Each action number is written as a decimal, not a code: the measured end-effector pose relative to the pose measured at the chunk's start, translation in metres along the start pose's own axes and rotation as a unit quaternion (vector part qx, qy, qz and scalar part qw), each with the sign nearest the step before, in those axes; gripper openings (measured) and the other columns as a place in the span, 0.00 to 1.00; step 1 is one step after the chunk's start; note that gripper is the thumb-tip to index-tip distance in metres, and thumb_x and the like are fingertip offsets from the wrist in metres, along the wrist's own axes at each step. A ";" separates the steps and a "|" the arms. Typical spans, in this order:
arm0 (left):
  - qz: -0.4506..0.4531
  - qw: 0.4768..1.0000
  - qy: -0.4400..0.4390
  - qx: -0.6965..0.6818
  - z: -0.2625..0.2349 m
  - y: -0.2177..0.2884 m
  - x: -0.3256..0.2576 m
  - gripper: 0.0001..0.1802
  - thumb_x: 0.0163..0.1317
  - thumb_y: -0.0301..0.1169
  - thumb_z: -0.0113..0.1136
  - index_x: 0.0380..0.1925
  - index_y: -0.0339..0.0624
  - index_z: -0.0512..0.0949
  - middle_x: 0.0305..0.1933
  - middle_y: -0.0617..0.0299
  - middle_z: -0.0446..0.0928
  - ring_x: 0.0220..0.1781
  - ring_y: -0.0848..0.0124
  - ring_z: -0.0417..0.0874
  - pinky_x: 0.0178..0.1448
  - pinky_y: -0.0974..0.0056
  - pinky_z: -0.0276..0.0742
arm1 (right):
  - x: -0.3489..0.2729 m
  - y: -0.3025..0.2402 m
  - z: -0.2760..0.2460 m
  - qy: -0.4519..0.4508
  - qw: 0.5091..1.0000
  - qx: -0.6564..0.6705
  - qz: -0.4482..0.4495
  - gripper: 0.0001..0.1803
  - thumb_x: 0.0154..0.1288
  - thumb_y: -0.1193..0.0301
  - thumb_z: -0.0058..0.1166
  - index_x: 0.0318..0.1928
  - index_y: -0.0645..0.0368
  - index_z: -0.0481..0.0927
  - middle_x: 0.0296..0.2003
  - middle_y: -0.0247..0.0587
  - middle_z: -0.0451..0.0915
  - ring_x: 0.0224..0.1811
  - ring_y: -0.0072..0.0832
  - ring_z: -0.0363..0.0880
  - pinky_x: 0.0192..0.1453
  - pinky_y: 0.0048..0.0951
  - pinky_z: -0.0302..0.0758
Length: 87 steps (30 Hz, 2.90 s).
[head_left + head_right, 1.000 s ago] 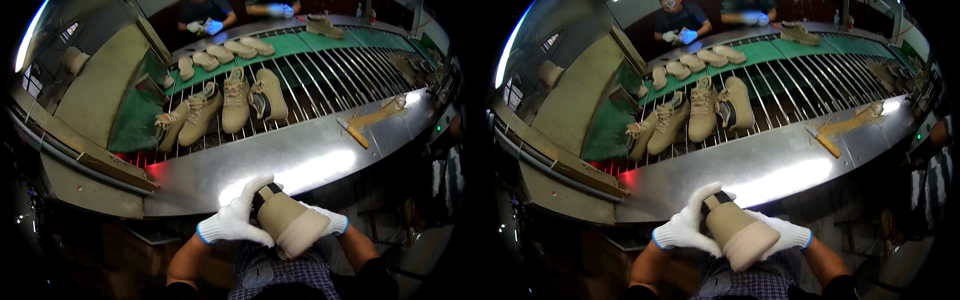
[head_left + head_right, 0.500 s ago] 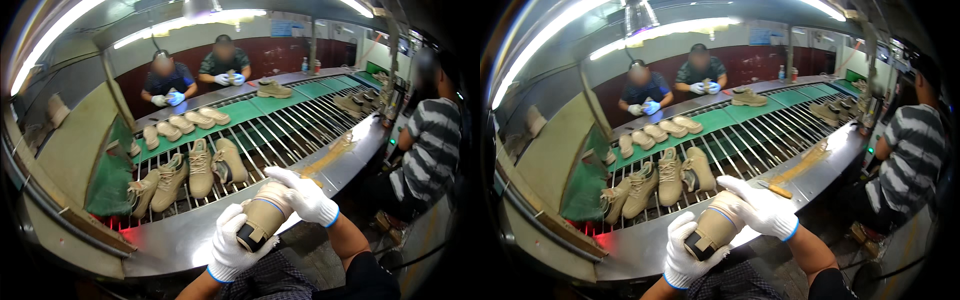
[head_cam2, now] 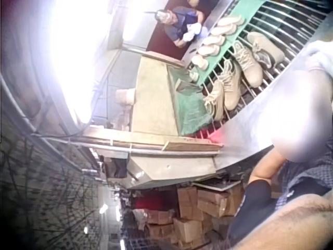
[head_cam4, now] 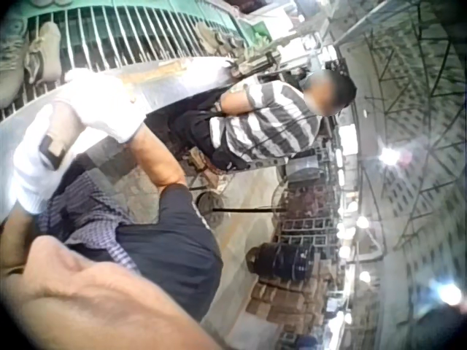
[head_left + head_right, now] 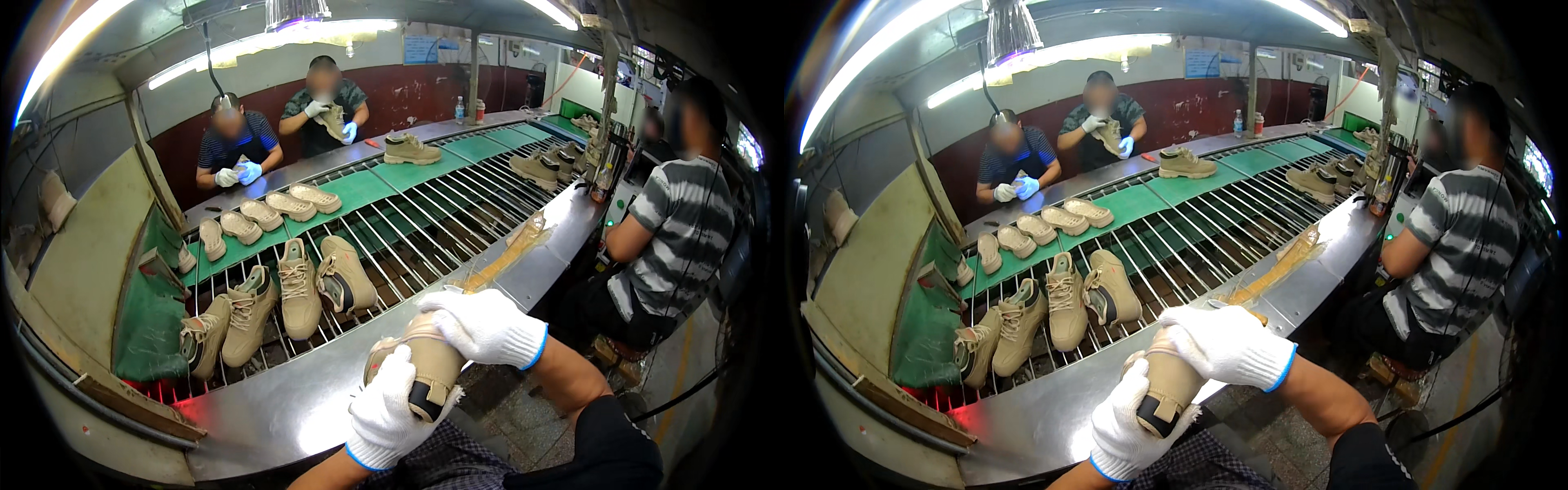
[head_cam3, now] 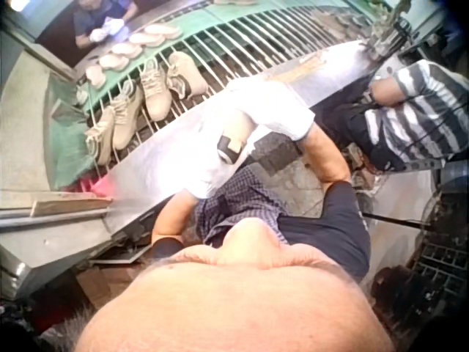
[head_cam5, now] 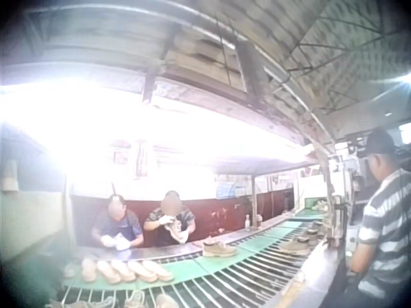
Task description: The person wipes the exterior of shoes with a cloth, picks up shoe soles, and places them on a conveyor belt alongside assembled boots.
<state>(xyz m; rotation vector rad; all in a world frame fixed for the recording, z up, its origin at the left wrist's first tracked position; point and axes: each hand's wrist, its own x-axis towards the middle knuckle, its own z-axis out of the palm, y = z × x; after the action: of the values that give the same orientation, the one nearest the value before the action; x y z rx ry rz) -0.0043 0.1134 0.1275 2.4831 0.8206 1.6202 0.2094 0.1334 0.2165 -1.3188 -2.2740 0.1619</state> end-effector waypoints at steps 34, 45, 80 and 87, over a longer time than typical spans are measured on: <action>-0.543 0.837 0.023 0.065 -0.182 -0.079 -0.126 0.31 0.64 0.51 0.78 0.49 0.34 0.79 0.44 0.49 0.88 0.46 0.62 0.90 0.55 0.56 0.84 | -0.078 0.217 0.111 -0.054 0.951 -0.177 0.248 0.28 0.64 0.74 0.56 0.66 0.45 0.77 0.56 0.50 0.78 0.57 0.55 0.78 0.62 0.54 0.79; -0.292 0.913 -0.034 0.282 -0.123 -0.027 -0.162 0.35 0.46 0.44 0.88 0.47 0.39 0.77 0.59 0.45 0.79 0.56 0.45 0.83 0.56 0.48 0.83 | 0.005 0.066 0.101 -0.166 0.959 0.102 0.204 0.24 0.75 0.63 0.54 0.69 0.51 0.77 0.50 0.53 0.88 0.49 0.43 0.89 0.54 0.41 0.83; -0.282 0.867 -0.333 0.241 -0.115 -0.103 -0.089 0.62 0.44 0.68 0.79 0.67 0.30 0.72 0.63 0.42 0.80 0.65 0.45 0.81 0.69 0.47 0.78 | -0.046 0.121 0.225 0.120 0.969 0.051 0.208 0.34 0.74 0.53 0.61 0.75 0.51 0.72 0.42 0.52 0.90 0.39 0.48 0.92 0.47 0.42 0.87; -0.306 0.802 -0.429 0.283 -0.005 -0.133 0.014 0.48 0.55 0.65 0.73 0.62 0.37 0.73 0.57 0.43 0.83 0.57 0.47 0.88 0.58 0.46 0.84 | -0.049 0.111 0.223 0.132 0.955 0.071 0.255 0.36 0.67 0.49 0.65 0.71 0.51 0.75 0.43 0.55 0.90 0.42 0.53 0.90 0.50 0.48 0.86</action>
<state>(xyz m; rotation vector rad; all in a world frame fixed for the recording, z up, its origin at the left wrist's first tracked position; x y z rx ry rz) -0.0571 0.2328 0.0965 2.4027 1.7877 -0.0282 0.2094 0.1822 -0.0321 -1.7095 -1.6356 0.2989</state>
